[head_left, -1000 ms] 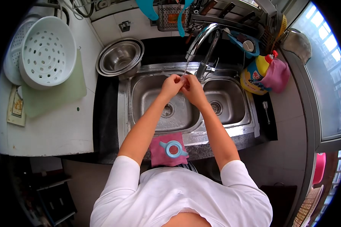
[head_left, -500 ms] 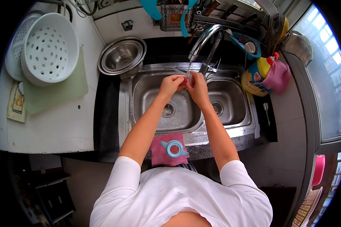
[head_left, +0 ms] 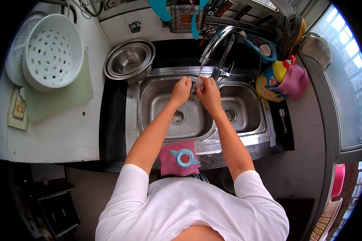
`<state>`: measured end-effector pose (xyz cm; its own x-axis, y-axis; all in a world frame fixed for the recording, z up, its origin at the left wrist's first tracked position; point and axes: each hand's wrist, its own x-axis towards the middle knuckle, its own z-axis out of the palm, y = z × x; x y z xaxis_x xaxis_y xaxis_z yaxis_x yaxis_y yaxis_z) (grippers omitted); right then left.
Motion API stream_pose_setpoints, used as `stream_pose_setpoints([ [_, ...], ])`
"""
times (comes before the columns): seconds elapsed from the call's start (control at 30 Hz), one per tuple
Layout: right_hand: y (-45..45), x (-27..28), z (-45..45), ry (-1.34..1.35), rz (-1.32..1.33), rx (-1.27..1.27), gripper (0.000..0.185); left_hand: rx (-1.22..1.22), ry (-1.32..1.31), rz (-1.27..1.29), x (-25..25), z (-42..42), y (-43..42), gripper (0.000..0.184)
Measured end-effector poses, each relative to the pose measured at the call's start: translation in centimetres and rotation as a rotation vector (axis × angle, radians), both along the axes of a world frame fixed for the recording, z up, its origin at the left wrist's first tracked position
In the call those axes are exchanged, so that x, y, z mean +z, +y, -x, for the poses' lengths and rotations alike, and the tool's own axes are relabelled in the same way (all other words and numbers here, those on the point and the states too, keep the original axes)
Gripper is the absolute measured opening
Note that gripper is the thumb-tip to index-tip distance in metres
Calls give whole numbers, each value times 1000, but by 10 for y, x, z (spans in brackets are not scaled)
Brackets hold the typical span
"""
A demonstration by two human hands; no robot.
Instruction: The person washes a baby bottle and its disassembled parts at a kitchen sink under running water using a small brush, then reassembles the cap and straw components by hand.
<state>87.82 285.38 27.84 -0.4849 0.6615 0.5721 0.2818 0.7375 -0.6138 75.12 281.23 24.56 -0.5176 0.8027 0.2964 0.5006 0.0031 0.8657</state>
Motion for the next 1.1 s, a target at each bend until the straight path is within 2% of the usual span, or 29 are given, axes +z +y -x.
stream_pose_setpoints([
  [0.07, 0, 1, -1, 25, 51, -5, 36, -103, -238, 140, -6, 5, -2, 25],
  [0.1, 1, 1, -1, 16, 47, -2, 36, -103, -237, 140, 4, 1, -6, 25],
  [0.17, 1, 2, -1, 7, 45, 2, 36, -199, -628, 118, 21, -8, -14, 20],
  [0.3, -3, 4, 0, 3, 76, 46, 36, -284, -738, 39, 19, -10, -15, 13],
  [0.37, -4, 4, -1, 9, 77, 47, 36, -331, -909, -28, 18, -9, -18, 13],
  [0.5, -3, 2, -1, 35, 115, 75, 36, -343, -948, -35, 18, -8, -22, 15],
  [0.8, -3, -9, 8, 115, 175, 118, 35, -275, -710, 39, 19, -7, -14, 16],
  [0.97, 1, -13, 12, 73, 181, 58, 29, -139, -388, 81, 12, -15, 2, 19],
  [1.0, 3, -15, 14, 82, 136, 45, 25, -145, -388, 80, 11, -15, 3, 19],
  [1.07, 6, -16, 14, 89, 90, 23, 21, -202, -827, -1, 12, -19, 2, 21],
  [1.1, 6, -14, 14, 70, 83, 12, 18, -206, -827, 1, 14, -21, 0, 21],
])
